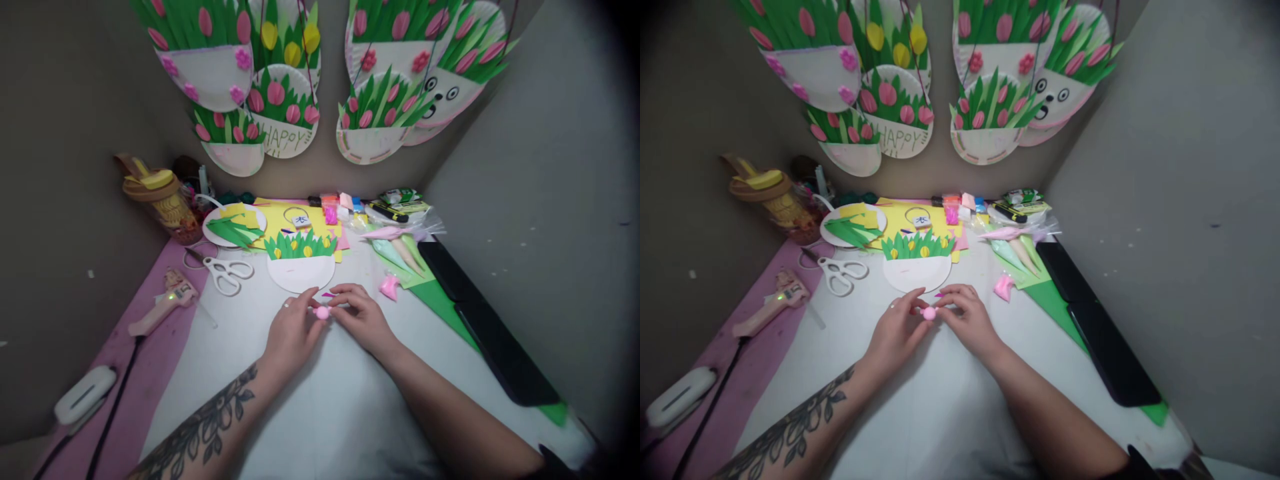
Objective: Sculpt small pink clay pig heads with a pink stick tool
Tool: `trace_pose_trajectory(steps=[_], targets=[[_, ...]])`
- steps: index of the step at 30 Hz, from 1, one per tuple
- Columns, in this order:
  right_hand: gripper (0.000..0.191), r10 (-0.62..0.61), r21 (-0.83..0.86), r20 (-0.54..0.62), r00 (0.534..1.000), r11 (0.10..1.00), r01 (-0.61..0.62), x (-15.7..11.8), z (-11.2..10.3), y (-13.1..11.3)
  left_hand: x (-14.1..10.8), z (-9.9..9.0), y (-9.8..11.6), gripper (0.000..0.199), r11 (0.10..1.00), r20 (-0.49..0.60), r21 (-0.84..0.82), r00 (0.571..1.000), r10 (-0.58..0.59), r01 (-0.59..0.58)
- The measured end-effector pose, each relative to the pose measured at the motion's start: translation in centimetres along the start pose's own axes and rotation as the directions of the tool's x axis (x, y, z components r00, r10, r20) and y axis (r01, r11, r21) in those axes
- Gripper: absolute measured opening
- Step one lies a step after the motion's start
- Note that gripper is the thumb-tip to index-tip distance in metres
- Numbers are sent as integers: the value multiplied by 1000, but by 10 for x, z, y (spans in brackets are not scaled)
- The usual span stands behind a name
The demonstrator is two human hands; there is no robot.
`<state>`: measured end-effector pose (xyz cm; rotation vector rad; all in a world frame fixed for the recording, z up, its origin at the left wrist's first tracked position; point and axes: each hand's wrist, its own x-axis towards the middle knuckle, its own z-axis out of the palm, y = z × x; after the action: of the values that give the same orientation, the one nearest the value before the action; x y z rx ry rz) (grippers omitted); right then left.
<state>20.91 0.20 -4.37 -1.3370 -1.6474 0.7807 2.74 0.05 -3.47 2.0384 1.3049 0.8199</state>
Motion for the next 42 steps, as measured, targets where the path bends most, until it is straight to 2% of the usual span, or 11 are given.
trace_pose_trajectory(steps=[30,42], targets=[[5,11,33,-29,1000,999,-10,-2,0,3,-1,0,0,46,1000,-39,17,999,18,-17],[8,33,2,15,999,999,-33,-1,1,2,-2,2,-3,41,975,-77,159,982,172,-158]])
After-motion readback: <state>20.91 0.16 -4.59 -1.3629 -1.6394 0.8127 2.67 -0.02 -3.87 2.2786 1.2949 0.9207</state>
